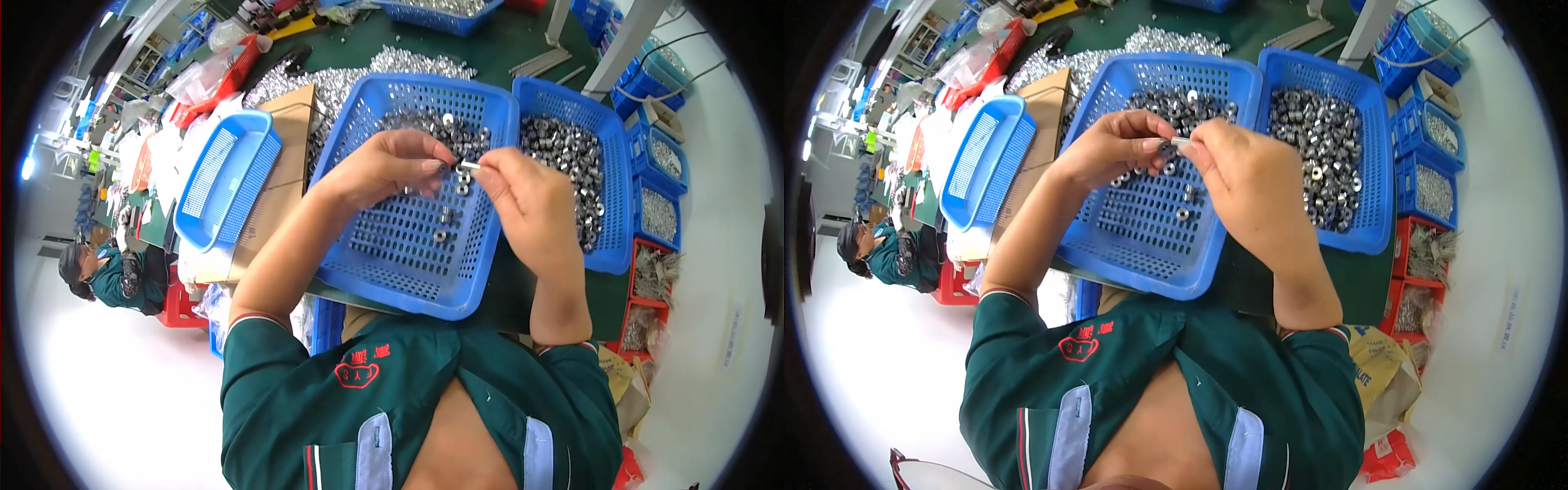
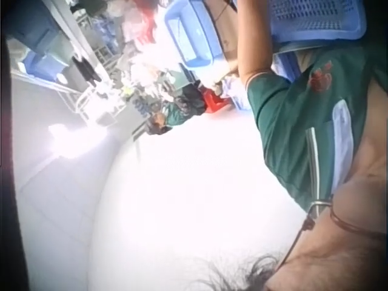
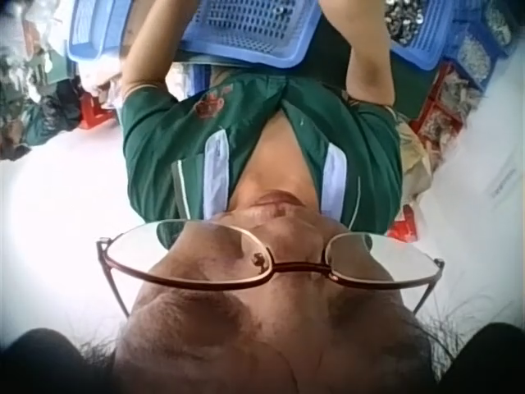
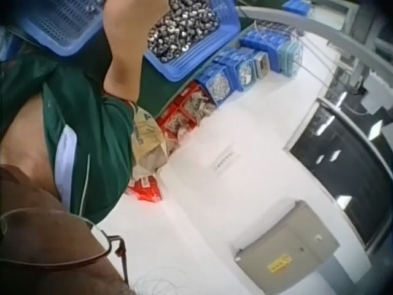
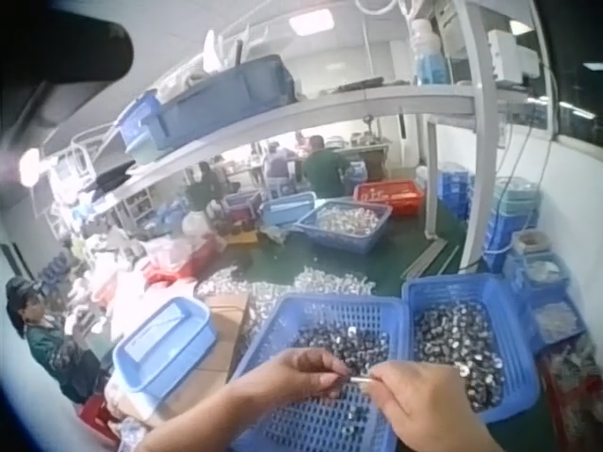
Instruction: Sorting and inspecting small metal hardware components into different blue bins at a workshop table.
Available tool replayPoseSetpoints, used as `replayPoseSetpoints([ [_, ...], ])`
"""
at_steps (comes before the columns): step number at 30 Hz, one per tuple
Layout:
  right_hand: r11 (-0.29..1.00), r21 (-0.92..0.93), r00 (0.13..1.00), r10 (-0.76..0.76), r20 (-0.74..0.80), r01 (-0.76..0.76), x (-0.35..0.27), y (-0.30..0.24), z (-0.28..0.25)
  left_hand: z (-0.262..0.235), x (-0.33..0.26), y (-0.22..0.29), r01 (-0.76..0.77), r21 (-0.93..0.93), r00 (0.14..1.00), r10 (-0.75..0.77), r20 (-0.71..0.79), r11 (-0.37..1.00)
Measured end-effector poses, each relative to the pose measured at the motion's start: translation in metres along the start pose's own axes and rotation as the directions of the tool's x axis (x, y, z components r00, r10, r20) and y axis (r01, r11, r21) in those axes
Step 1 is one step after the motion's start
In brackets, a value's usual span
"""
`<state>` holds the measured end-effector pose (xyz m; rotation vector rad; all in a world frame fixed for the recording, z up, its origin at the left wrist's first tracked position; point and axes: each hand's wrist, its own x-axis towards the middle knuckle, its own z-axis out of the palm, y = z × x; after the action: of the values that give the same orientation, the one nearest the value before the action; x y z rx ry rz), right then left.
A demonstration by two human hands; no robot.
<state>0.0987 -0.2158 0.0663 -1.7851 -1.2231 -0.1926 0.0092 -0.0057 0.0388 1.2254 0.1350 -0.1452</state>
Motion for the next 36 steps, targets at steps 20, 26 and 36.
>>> replayPoseSetpoints([
  [20, 0.908, -0.310, 0.957, -0.287, 0.028, 0.282, -0.001, 0.002, 0.038, 0.009, -0.005, -0.013, -0.049, -0.235, 0.996, 0.029, -0.086, 0.971],
  [26, 0.991, -0.130, 1.000, 0.010, -0.014, -0.012, -0.008, 0.007, 0.049, 0.019, -0.005, -0.018, -0.176, 0.045, 0.952, 0.182, -0.247, 0.983],
  [36, 0.923, 0.131, 0.927, 0.341, 0.157, -0.362, 0.008, 0.022, 0.028, 0.012, 0.003, -0.012, -0.110, 0.074, 0.951, 0.127, -0.283, 0.991],
])
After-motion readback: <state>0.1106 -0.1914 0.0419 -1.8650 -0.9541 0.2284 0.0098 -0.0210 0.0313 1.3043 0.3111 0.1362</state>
